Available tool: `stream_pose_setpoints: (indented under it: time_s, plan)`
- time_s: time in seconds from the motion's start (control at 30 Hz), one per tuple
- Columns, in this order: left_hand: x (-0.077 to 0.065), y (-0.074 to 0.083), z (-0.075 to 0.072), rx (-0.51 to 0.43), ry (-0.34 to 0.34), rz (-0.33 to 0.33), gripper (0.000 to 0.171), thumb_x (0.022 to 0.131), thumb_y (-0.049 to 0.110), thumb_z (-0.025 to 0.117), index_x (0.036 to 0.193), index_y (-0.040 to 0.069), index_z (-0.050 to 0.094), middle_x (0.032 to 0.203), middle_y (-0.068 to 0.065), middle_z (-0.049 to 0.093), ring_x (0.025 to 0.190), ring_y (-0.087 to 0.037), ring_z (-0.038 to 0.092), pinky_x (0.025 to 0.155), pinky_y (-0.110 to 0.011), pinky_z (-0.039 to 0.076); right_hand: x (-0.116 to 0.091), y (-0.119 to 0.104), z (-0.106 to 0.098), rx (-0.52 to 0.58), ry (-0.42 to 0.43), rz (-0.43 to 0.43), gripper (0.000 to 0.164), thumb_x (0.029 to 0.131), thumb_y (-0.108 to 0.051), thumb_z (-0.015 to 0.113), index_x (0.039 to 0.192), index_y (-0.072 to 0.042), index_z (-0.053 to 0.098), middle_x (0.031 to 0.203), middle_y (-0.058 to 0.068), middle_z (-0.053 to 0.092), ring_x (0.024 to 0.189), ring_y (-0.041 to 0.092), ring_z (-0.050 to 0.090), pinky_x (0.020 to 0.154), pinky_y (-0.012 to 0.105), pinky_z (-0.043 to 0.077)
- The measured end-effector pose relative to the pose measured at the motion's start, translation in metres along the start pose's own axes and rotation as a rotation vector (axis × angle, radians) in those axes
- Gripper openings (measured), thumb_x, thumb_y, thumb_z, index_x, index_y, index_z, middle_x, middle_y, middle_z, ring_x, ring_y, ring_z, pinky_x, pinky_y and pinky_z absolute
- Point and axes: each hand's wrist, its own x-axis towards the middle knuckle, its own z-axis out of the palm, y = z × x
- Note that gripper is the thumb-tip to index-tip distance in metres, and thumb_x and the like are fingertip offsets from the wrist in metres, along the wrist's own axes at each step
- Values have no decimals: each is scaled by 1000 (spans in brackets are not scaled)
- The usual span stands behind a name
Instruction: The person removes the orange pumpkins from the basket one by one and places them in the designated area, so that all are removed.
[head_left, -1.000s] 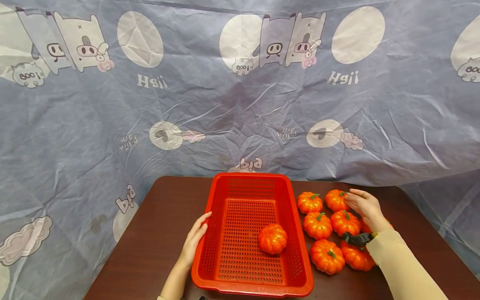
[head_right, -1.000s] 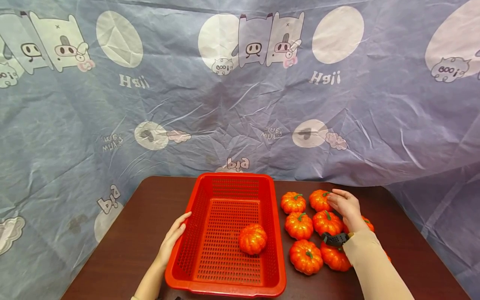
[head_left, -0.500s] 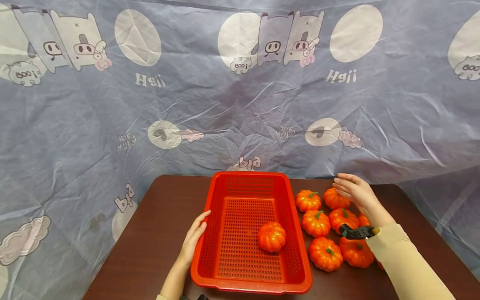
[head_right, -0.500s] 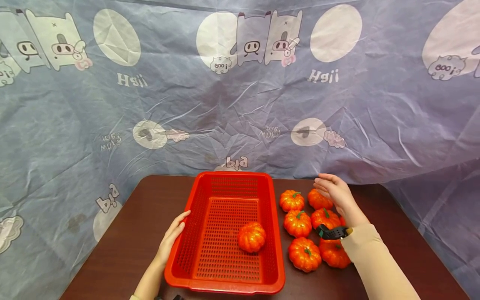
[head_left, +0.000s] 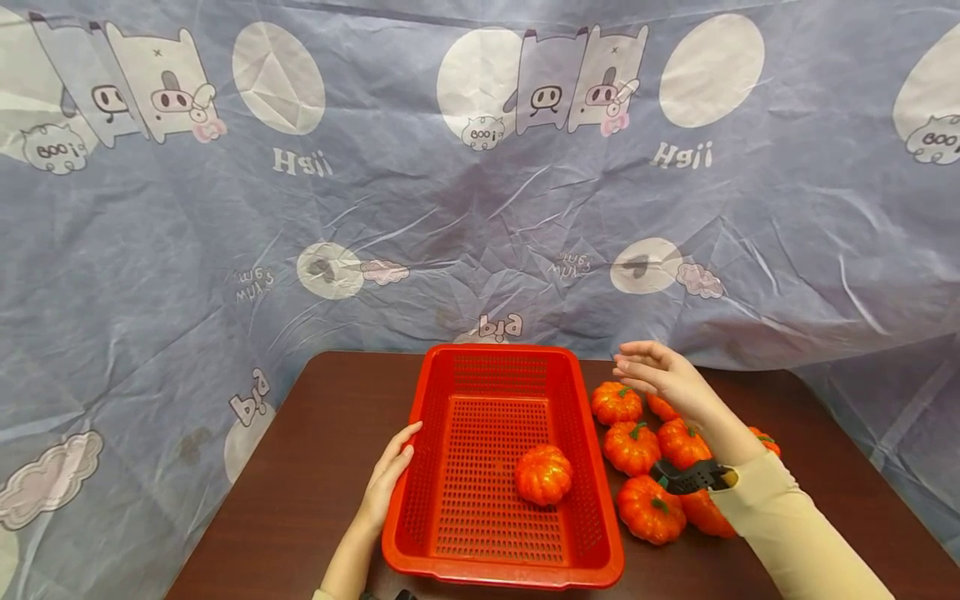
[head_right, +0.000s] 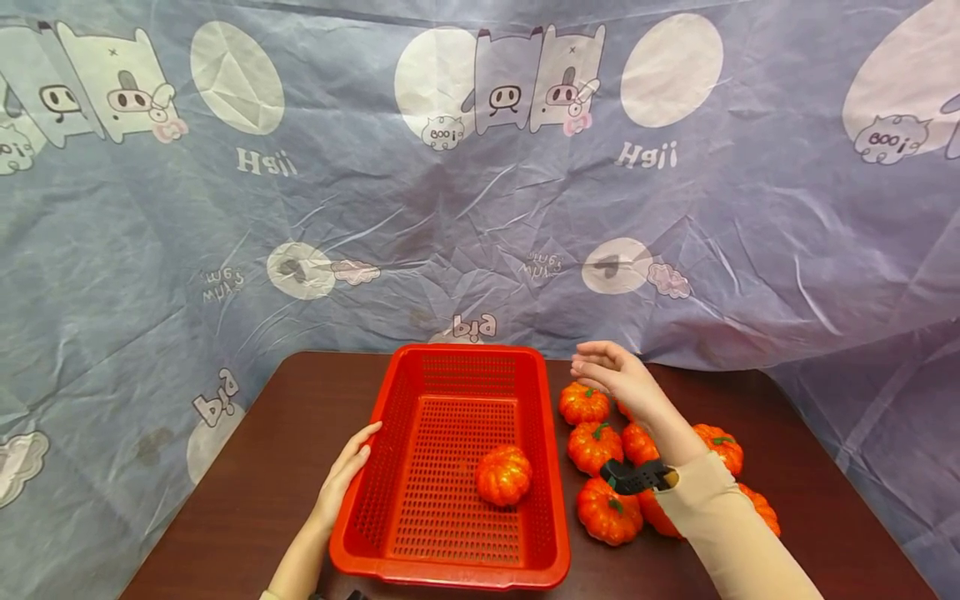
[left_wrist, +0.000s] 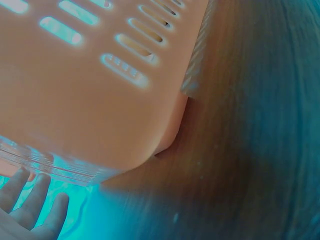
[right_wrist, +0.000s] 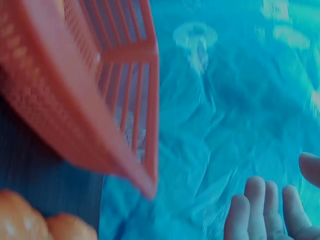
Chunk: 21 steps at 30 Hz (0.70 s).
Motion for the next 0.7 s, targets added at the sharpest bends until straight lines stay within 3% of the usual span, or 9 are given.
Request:
stream_pose_setpoints:
  time_s: [0.23, 0.43, 0.5, 0.7]
  plan:
    - [0, 0, 0, -8, -11, 1, 42, 102, 18, 33, 142, 6, 35, 146, -17, 30, 123, -28, 38, 95, -24, 38, -5, -9, 37, -118, -120, -30, 42, 93, -13, 58, 126, 9, 44, 120, 22, 55, 103, 21, 61, 86, 32, 49]
    - [-1, 1, 0, 11, -3, 13, 43, 102, 18, 34, 142, 4, 35, 146, -18, 30, 123, -26, 38, 95, -23, 37, -7, -5, 66, -198, -224, -30, 41, 89, -16, 64, 124, 1, 50, 120, 17, 57, 107, 28, 57, 85, 28, 48]
    - [-1, 1, 0, 16, 2, 15, 43, 101, 18, 34, 142, 4, 36, 146, -18, 31, 123, -24, 38, 95, -23, 37, -7, -2, 74, -192, -270, -49, 41, 89, -12, 64, 123, 4, 50, 119, 19, 56, 108, 33, 56, 86, 29, 48]
    - [-1, -1, 0, -3, -4, 2, 42, 102, 17, 33, 142, 6, 36, 146, -17, 31, 122, -25, 39, 95, -23, 38, -4, 9, 90, -261, -408, -113, 40, 86, -13, 67, 119, 3, 52, 121, 17, 55, 114, 37, 52, 95, 51, 39]
